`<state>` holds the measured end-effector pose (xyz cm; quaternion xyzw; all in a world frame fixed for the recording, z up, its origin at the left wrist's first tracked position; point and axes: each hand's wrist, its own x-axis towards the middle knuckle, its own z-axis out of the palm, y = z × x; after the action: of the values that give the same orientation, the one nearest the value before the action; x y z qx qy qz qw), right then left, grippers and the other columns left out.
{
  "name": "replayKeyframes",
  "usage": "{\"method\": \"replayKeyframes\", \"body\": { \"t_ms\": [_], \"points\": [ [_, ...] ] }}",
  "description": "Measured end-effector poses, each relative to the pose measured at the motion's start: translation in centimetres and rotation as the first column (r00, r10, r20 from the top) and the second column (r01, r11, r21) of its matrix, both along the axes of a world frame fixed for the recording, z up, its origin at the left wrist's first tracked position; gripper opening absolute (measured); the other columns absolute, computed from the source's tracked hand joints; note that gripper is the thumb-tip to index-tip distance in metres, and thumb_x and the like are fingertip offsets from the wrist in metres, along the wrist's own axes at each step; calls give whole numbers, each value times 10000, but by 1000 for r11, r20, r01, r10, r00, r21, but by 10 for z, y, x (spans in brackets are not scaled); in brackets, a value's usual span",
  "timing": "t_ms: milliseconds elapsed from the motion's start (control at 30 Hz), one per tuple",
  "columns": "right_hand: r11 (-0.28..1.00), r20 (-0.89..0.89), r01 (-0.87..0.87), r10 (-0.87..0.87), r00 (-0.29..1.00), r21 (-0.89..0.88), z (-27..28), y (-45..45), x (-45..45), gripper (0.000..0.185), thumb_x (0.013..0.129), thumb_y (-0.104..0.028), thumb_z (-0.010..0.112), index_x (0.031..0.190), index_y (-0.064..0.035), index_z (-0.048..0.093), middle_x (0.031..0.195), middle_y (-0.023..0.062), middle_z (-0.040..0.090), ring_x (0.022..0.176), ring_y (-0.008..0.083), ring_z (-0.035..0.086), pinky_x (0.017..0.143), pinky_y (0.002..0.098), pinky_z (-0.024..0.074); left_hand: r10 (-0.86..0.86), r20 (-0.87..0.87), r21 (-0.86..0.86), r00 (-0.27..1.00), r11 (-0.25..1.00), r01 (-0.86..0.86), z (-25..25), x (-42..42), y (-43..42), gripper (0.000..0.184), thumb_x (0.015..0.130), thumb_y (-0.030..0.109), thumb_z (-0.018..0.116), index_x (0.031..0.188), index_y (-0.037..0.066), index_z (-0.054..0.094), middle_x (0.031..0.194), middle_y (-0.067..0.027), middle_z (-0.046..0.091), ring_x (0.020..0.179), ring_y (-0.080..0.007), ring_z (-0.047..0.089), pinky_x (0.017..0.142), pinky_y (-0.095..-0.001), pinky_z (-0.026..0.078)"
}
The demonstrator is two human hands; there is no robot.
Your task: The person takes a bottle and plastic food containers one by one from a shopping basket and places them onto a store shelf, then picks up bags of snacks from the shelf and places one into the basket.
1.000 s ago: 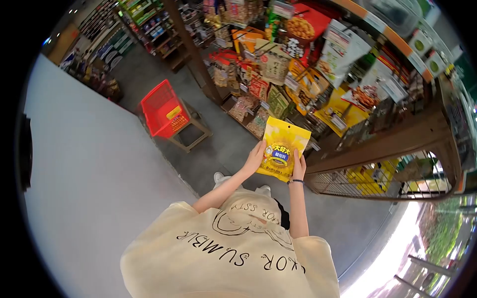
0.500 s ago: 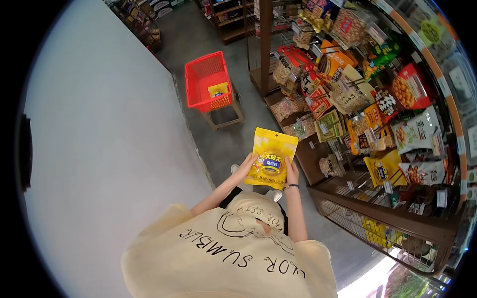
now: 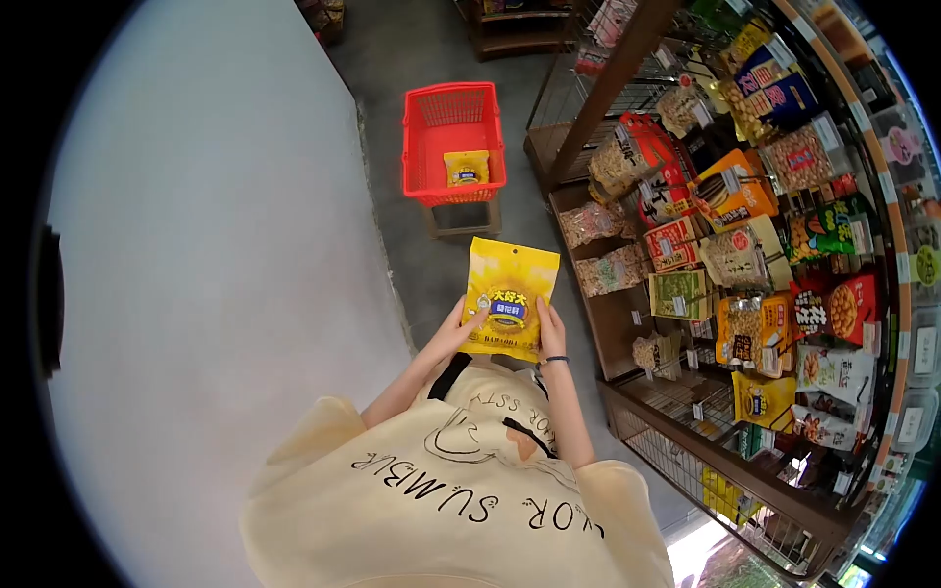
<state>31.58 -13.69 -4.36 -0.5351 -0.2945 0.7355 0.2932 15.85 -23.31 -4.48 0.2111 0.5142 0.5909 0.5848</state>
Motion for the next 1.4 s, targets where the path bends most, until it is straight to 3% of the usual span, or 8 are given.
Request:
{"method": "replayKeyframes", "body": {
  "t_ms": [100,300,533,633,700,833,1100,1400],
  "points": [
    [1000,-85,-25,23,996,-15,-3,5,-39,418,889,-300,515,1129,42,516,1025,75,587,873,117,562,739,224,461,58,-68,-6,996,998,-58,2,-35,-2,378,872,237,557,1157,18,437,1014,-38,554,918,-86,507,793,-229,415],
    [989,-116,-143,138,984,-34,-18,6,-88,451,892,-330,504,1160,32,501,1029,66,588,878,105,555,737,223,457,142,-171,44,975,990,-136,-6,-76,-16,356,875,204,553,1153,8,448,1043,-48,553,954,-85,496,822,-232,403],
    [977,-64,-203,199,978,-66,-27,11,-112,417,871,-297,551,1153,8,519,1012,46,599,851,99,569,697,226,471,226,-119,50,967,974,-221,-17,-90,-26,349,883,188,538,1175,21,442,1054,-29,546,950,-83,496,824,-232,402],
    [977,-110,-188,177,978,-105,-36,16,-117,417,862,-301,563,1146,2,527,1003,43,604,844,102,573,697,232,477,221,-117,21,968,975,-220,-18,-93,-23,355,883,194,539,1176,19,444,1065,-33,545,948,-86,497,820,-233,401],
    [959,-118,-244,228,966,-144,-40,23,-120,427,880,-305,527,1196,-20,490,1106,57,565,987,138,539,791,281,467,259,-87,24,962,966,-257,-18,-96,-18,378,870,207,562,1171,6,453,1042,-39,555,916,-83,500,801,-233,407],
    [943,-241,-250,196,950,-220,-40,39,-134,425,859,-288,569,1175,-11,506,1070,53,577,931,130,554,773,259,462,260,-87,-20,962,965,-263,-24,-110,-5,373,869,207,565,1165,8,458,1039,-36,556,918,-81,502,802,-232,408],
    [881,-343,-296,168,924,-368,-47,107,-167,487,880,-287,530,1265,-18,402,1214,64,486,1096,162,473,890,293,407,233,-142,-148,962,956,-253,-14,-145,66,356,871,209,561,1146,4,471,1025,-42,562,909,-84,512,788,-229,419],
    [878,-212,-196,111,971,-436,-65,207,-219,461,866,-287,551,1210,6,460,1135,89,543,1006,169,542,824,304,461,98,-242,-267,965,950,-163,-65,-200,174,439,823,240,621,1166,28,448,1041,-37,550,931,-94,510,797,-232,416]
  ]
}}
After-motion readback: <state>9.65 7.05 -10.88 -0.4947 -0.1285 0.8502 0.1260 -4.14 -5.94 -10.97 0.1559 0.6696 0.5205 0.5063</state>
